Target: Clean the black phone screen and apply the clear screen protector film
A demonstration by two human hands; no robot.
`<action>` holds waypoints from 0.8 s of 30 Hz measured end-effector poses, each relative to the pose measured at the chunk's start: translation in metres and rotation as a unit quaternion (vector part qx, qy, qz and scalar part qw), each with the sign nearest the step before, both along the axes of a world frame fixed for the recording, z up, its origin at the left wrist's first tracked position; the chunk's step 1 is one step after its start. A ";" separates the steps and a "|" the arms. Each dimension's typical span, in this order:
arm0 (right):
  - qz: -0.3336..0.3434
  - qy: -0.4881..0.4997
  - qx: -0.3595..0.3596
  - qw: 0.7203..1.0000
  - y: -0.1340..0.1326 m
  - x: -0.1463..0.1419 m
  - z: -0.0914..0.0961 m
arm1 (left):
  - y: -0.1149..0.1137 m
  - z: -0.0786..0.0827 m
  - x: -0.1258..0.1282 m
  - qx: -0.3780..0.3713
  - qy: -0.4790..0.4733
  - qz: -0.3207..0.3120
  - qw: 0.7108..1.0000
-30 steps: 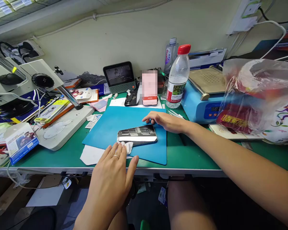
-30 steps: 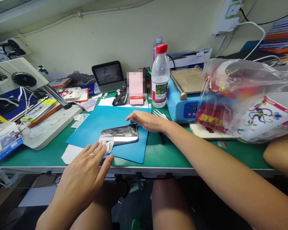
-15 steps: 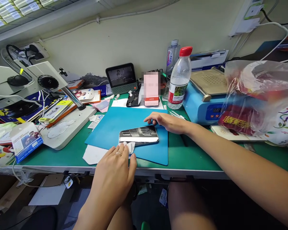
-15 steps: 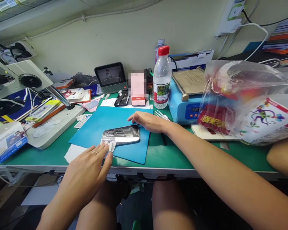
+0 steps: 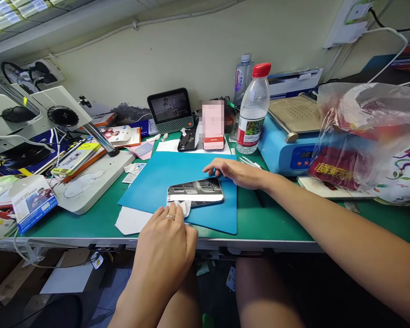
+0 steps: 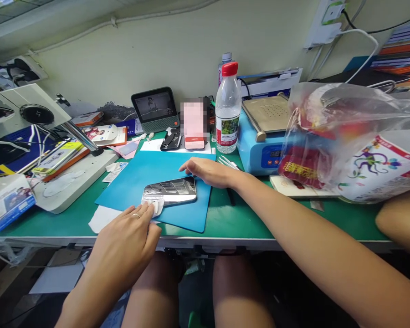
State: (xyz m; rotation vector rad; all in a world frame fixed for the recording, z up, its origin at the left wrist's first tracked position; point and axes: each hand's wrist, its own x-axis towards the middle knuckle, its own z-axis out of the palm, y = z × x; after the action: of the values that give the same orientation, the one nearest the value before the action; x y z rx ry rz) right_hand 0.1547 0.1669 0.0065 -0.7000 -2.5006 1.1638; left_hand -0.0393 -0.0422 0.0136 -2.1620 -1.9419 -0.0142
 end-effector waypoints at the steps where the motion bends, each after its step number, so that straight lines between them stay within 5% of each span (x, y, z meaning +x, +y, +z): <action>1: 0.000 -0.001 0.003 1.000 0.000 0.000 0.001 | 0.001 0.000 0.001 -0.008 0.002 0.001 1.000; 9: 0.001 -0.003 0.007 1.000 -0.003 -0.003 0.004 | 0.007 -0.008 0.009 0.014 0.037 -0.024 0.999; 15: -0.001 -0.003 0.006 1.000 -0.001 -0.002 0.002 | 0.019 0.007 0.043 -0.042 0.017 0.039 0.998; 24: -0.008 -0.003 -0.009 1.000 0.000 -0.002 0.000 | 0.046 0.021 0.062 -0.092 0.002 0.020 0.996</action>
State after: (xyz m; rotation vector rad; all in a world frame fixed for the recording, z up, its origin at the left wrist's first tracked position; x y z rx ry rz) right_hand 0.1531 0.1665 0.0066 -0.7269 -2.4873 1.1811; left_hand 0.0223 0.0033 0.0343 -2.2308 -2.0584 0.1811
